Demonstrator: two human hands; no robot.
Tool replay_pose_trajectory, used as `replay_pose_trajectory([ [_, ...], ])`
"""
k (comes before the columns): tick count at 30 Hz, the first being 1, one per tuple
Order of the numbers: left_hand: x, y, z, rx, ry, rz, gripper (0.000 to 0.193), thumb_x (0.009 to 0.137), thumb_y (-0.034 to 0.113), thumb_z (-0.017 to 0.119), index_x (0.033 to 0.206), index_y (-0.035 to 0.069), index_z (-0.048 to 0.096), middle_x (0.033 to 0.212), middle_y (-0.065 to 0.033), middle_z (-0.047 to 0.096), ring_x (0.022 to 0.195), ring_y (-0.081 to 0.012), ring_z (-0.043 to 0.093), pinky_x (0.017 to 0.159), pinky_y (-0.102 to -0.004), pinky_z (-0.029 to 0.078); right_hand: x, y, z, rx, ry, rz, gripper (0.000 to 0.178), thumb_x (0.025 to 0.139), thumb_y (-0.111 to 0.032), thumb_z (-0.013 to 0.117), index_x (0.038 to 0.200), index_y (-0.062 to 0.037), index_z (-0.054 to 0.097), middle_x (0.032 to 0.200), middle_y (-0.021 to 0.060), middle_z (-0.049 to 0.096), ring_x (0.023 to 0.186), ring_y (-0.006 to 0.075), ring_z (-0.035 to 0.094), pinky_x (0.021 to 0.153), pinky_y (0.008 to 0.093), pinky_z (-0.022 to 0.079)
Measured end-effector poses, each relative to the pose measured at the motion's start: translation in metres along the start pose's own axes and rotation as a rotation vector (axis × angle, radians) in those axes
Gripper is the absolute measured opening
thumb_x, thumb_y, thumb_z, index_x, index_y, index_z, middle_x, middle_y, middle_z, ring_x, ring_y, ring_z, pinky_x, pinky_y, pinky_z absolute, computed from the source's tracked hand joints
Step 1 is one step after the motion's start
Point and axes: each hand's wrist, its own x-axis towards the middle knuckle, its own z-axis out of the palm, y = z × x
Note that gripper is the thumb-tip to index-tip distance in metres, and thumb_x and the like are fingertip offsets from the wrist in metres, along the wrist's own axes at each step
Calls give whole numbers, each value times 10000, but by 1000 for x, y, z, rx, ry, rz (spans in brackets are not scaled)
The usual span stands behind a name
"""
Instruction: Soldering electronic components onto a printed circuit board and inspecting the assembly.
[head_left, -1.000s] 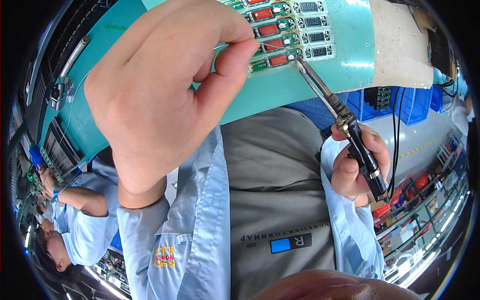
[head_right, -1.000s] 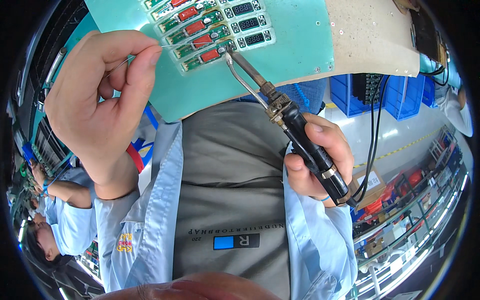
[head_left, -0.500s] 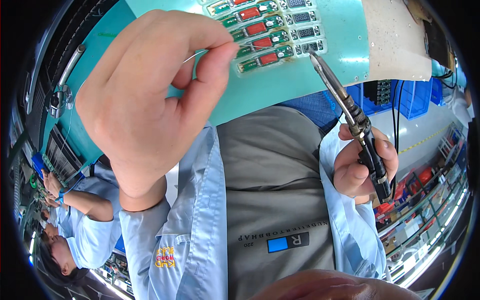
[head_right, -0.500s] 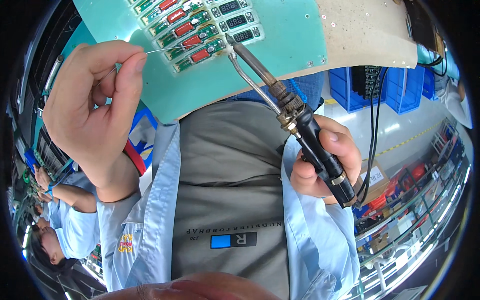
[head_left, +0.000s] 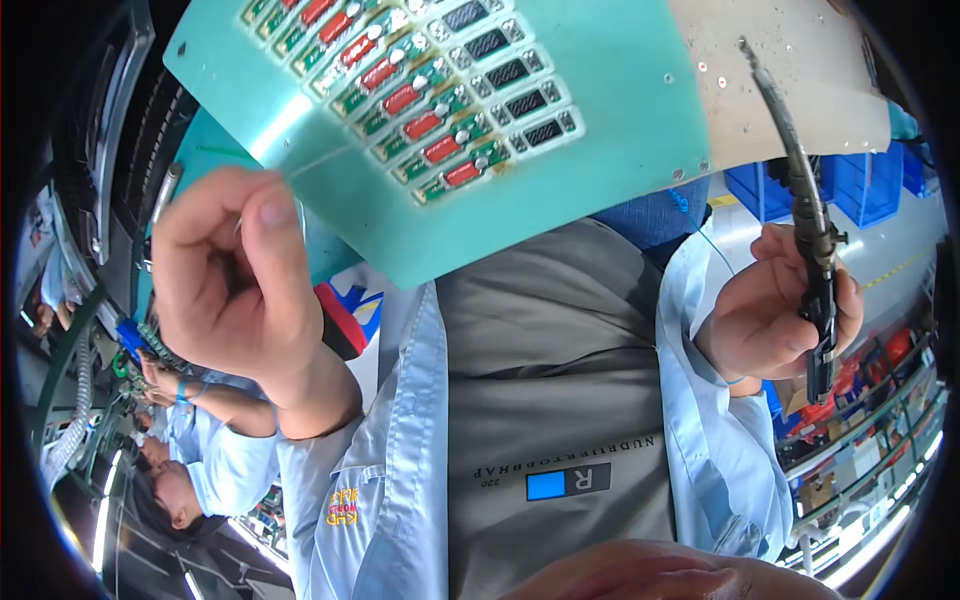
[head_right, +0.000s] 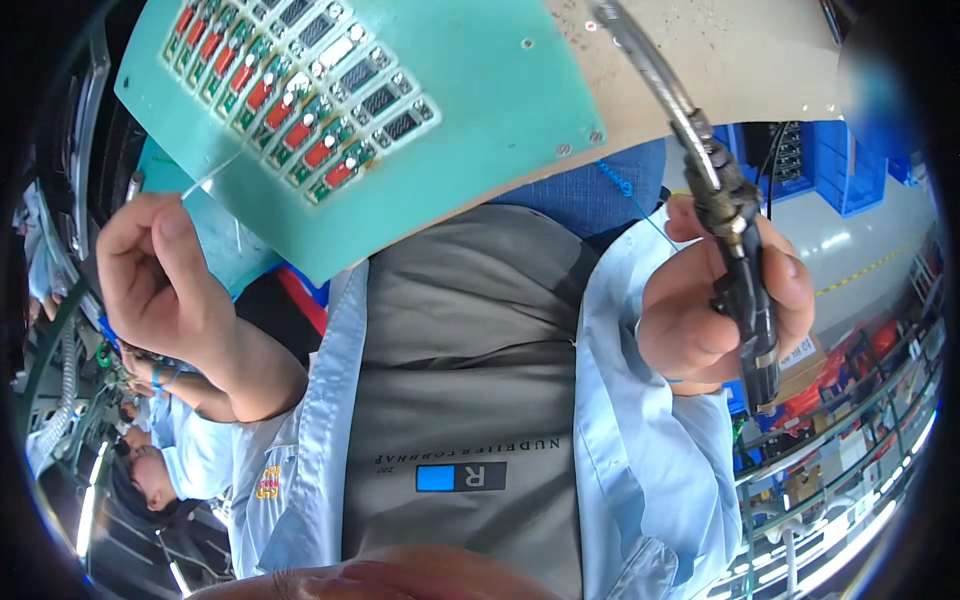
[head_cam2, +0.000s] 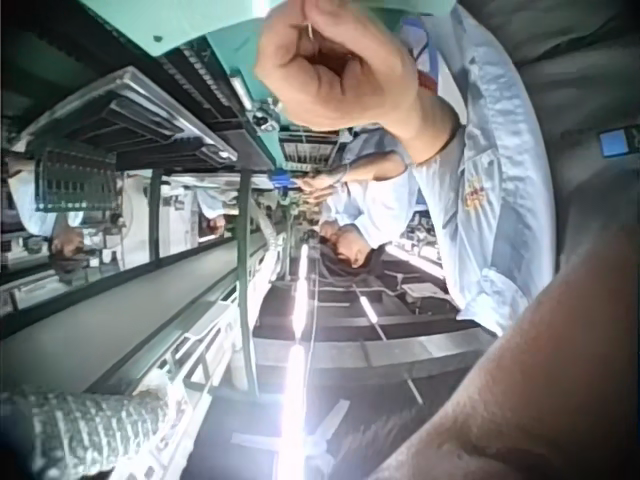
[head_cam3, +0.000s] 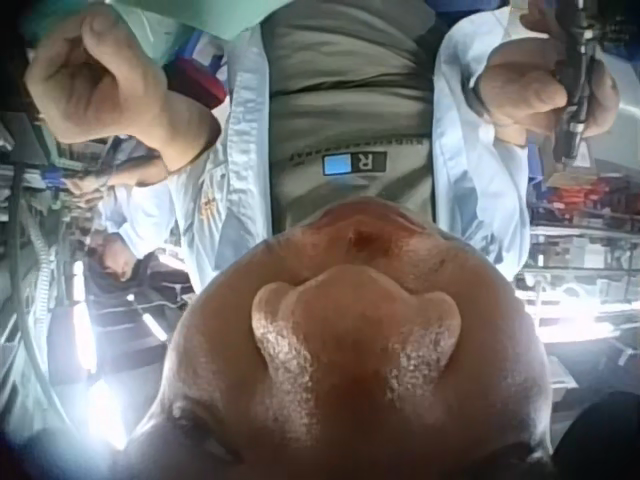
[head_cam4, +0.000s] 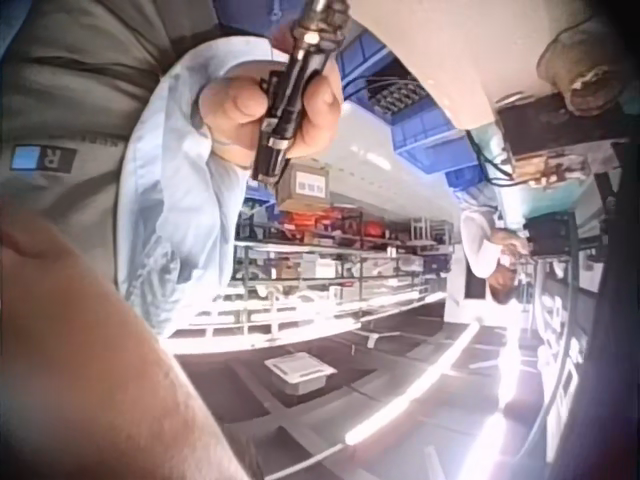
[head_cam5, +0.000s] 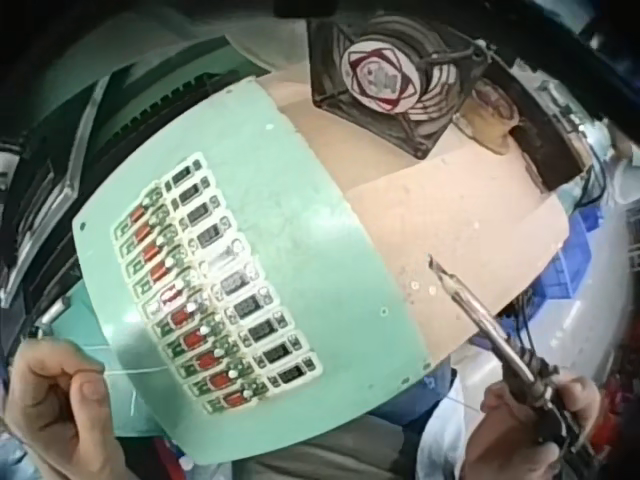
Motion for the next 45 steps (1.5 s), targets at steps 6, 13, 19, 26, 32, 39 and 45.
replay_pose_trajectory([
  [6, -23, -19, -44, 132, 53, -23, 138, 969, 53, 683, 1009, -58, 611, 894, -71, 663, 644, -35, 480, 616, -175, 371, -6, 11, -1, -111, 144, -42, 518, 1085, -443, 455, 1375, -14, 446, 926, 319, 701, 788, 362, 703, 696, 413, 561],
  [13, -36, -30, -67, 93, 130, -42, 164, 997, 96, 636, 1051, -44, 571, 845, -78, 624, 627, -55, 467, 589, -195, 356, 3, 19, -8, -311, 88, -103, 590, 1066, -530, 462, 1372, -29, 407, 953, 342, 698, 716, 353, 717, 606, 363, 578],
  [19, -43, -40, -77, 115, 156, -24, 226, 1009, 168, 612, 1060, -44, 553, 801, -104, 608, 547, -66, 420, 536, -208, 321, -5, 29, -2, -236, 132, -90, 567, 1078, -507, 434, 1374, -25, 394, 948, 340, 696, 723, 362, 732, 616, 383, 622],
  [26, -34, -34, -76, -48, 56, 33, 195, 1014, 175, 590, 992, -4, 516, 697, -24, 482, 587, -87, 412, 550, -239, 316, -2, 25, 8, -232, 187, -101, 607, 1066, -525, 460, 1393, -19, 385, 951, 329, 697, 758, 374, 729, 608, 400, 594],
  [32, -60, -36, -79, 183, 201, 13, 179, 1000, 152, 592, 911, 1, 558, 797, -57, 567, 683, -102, 474, 630, -230, 379, 12, 15, 27, -151, 144, 19, 559, 1002, -393, 675, 1372, -21, 480, 1116, 261, 690, 912, 298, 699, 746, 354, 560],
  [39, -85, -23, -98, -26, -59, -251, 63, 951, 35, 662, 930, -17, 635, 821, -8, 623, 652, -38, 502, 578, -198, 383, 59, 41, 50, -219, 196, 80, 354, 1012, -83, 602, 1349, 25, 583, 1181, 121, 706, 1030, 166, 661, 932, 280, 510],
  [45, -95, -1, -107, 116, -577, 102, 320, 800, 102, 760, 1108, 26, 718, 1067, -143, 709, 962, -300, 689, 877, -364, 533, 90, 37, 66, 356, 406, 174, 371, 1029, -127, 595, 1372, 13, 576, 1176, 102, 643, 1063, 177, 618, 888, 356, 530],
])
